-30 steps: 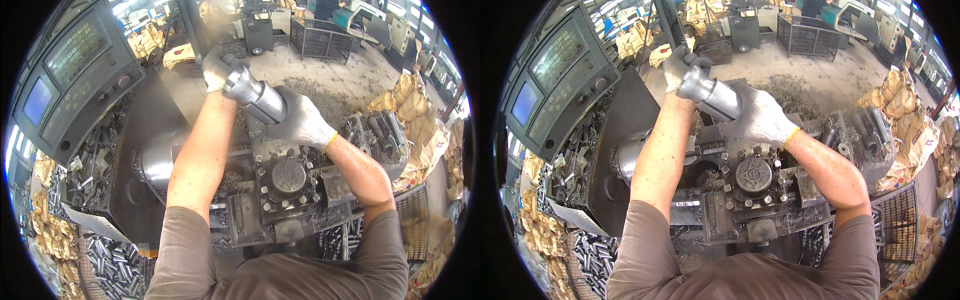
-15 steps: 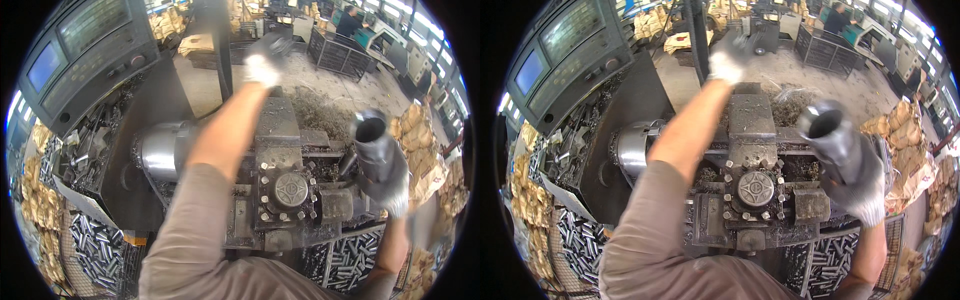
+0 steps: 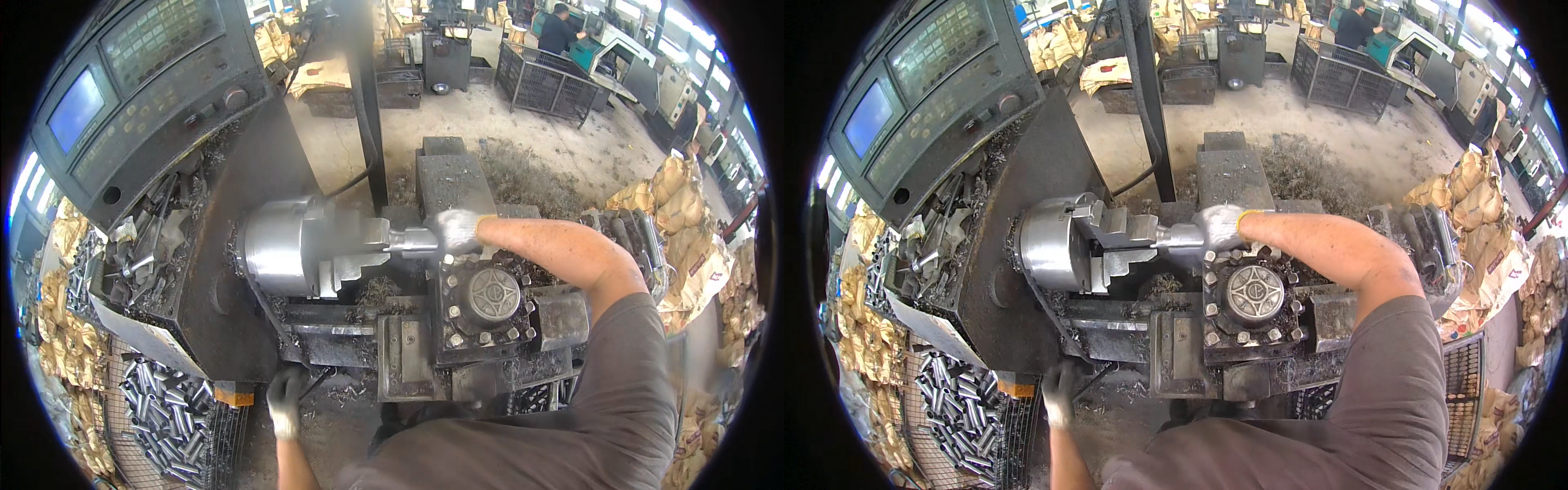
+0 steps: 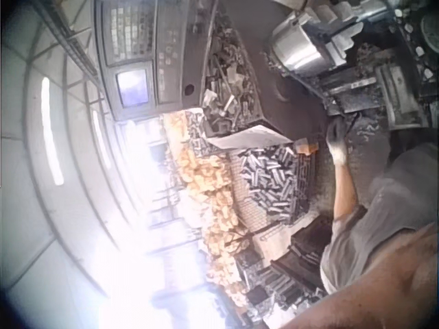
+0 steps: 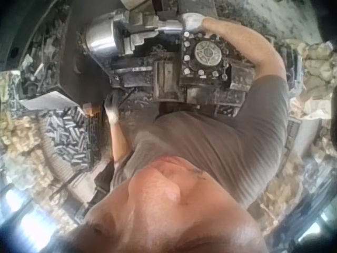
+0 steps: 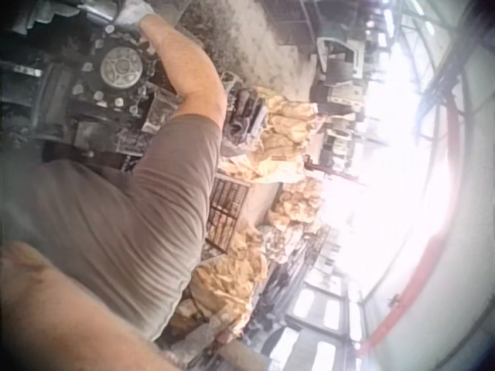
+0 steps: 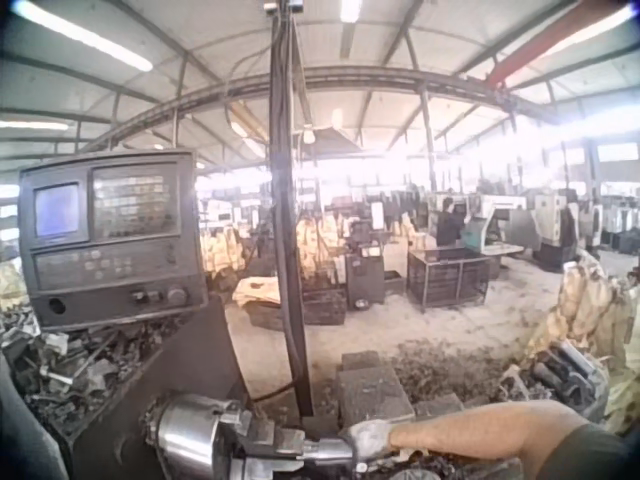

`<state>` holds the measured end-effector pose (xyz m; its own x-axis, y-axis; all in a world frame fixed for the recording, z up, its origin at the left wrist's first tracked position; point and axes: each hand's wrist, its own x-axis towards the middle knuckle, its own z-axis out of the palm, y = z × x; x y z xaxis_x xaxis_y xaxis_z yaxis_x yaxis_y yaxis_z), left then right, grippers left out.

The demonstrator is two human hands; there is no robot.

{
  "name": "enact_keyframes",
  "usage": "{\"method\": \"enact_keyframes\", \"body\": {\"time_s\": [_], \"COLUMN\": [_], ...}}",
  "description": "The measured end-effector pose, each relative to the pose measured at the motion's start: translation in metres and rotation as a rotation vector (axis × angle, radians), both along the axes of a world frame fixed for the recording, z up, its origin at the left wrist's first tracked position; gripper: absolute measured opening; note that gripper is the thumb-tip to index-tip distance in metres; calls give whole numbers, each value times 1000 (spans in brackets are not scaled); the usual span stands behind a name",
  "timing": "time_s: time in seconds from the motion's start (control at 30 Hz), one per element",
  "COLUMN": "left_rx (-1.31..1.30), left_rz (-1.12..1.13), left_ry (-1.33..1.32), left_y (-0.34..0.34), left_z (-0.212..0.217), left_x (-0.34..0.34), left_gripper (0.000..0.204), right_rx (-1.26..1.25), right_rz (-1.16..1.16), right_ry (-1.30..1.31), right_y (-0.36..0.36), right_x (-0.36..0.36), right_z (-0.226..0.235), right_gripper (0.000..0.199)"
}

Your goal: The person operates a metal turning lathe, repeatedly loading cylindrical metal blanks into the chuck, starting the machine, and removing finished parts. The finished parts are placed into a wire basket nearby. The person wears gloves throughout the process.

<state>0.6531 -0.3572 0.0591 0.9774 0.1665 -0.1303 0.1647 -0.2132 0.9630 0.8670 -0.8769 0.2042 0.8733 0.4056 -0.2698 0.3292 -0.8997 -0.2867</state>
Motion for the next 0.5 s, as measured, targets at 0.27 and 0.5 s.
{"method": "enact_keyframes", "body": {"time_s": [0.27,0.5], "left_rx": [-729,-946], "left_rz": [684,588], "left_ry": [-73,195], "left_y": [118,160], "left_z": [-57,-48], "left_x": [-56,-48], "left_gripper": [41,50], "right_rx": [20,-66], "right_rz": [36,-133], "right_ry": [-15,216], "right_y": [73,71], "right_x": [7,23], "right_z": [27,22], "right_gripper": [69,51]}}
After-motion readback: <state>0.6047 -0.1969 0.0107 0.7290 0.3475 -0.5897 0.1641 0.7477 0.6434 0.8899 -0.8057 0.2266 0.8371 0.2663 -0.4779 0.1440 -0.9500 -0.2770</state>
